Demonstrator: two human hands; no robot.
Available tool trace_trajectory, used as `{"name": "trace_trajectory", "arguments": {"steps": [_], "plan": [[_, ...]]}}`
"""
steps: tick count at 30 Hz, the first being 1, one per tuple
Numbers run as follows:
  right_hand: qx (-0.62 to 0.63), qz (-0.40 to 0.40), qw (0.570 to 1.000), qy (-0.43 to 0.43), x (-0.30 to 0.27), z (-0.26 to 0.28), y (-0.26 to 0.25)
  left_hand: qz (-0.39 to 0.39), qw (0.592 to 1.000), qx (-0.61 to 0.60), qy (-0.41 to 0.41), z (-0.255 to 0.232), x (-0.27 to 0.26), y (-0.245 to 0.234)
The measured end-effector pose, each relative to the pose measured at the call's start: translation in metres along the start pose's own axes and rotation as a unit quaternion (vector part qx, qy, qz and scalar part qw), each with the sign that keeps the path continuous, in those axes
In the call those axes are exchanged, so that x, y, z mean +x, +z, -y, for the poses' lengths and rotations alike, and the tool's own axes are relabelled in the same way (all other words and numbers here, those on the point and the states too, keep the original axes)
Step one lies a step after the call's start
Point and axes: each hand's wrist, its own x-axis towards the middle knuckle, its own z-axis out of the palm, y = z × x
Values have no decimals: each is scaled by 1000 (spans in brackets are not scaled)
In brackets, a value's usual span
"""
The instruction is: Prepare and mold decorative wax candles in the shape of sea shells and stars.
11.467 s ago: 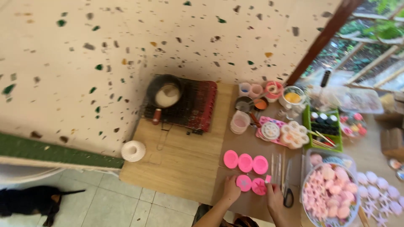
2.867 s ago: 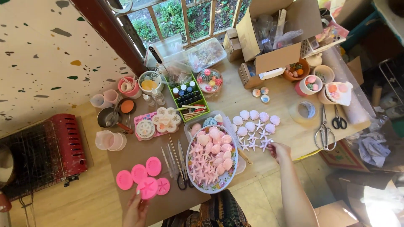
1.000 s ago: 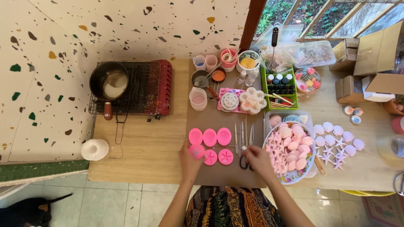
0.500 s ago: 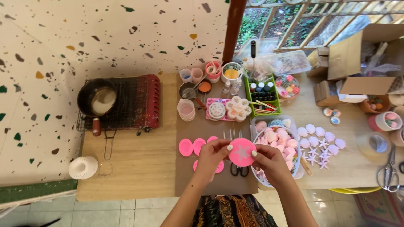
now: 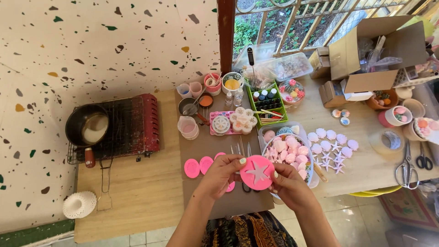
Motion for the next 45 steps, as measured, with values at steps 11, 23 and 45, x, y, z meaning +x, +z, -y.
{"name": "trace_trajectory", "arguments": {"steps": [11, 23, 45], "plan": [[-117, -171, 976, -67, -2, 14, 35, -29, 991, 127, 20, 3, -6, 12], [25, -114, 993, -3, -8, 9, 20, 46, 985, 158, 43, -35, -25, 44], [-445, -164, 828, -300, -38, 43, 95, -151, 987, 55, 25, -1, -6, 43]]}}
